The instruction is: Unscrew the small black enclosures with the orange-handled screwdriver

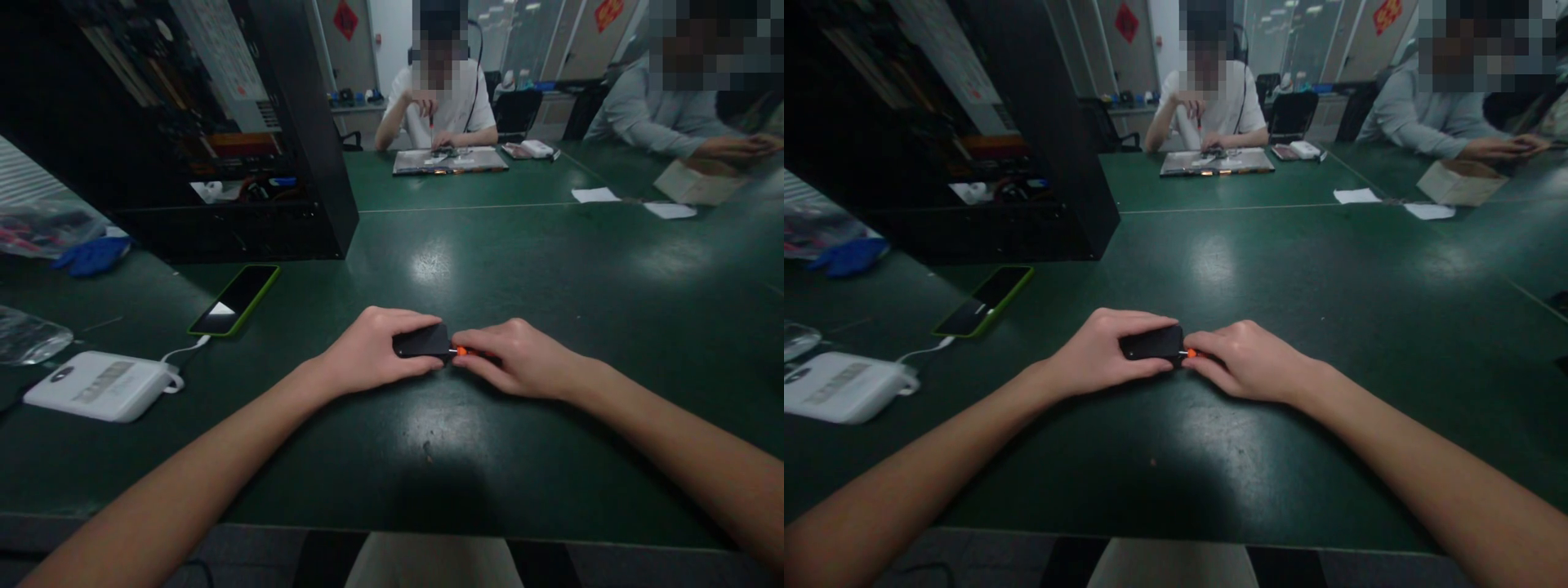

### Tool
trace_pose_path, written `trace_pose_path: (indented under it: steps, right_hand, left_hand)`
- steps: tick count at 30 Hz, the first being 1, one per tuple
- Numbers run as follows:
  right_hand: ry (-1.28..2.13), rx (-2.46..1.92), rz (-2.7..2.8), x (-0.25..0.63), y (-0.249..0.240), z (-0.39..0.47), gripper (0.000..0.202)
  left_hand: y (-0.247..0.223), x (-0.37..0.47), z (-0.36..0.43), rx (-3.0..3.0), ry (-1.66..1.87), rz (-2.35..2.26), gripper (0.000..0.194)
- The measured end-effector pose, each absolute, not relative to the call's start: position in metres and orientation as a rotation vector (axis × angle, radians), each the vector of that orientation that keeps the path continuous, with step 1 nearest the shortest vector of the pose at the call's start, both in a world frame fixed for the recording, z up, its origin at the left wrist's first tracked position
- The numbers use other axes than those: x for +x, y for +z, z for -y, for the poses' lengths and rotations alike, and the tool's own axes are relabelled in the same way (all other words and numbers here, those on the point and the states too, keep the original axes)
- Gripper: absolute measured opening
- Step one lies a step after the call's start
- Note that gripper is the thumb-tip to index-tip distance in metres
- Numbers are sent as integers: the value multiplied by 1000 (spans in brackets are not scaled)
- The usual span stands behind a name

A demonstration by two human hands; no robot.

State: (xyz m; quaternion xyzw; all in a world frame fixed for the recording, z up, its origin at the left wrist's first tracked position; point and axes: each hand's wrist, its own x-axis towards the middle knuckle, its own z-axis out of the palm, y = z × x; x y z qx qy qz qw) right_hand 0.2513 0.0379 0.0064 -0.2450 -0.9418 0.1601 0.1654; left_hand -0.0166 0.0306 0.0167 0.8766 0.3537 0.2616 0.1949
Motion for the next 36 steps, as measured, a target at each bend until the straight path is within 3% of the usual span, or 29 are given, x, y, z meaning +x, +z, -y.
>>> trace_pose_path:
  steps: [3,7,20,31,36]
  right_hand:
    - [467,-697,2670,256,7,-41,35]
    - [470,-657,2667,262,8,-45,35]
    - [245,-797,2641,251,13,-32,34]
    - [255,-832,2553,243,-3,-28,32]
    - [313,-786,2596,253,5,-34,30]
  left_hand:
    - [27,-30,-36,2478,627,-951,64]
    - [38,-48,-43,2467,415,-1023,49]
    - [16,-29,-36,2270,750,-1337,45]
    - [16,-27,-36,2240,788,-1302,46]
    - [24,-38,-40,2298,655,-1295,56]
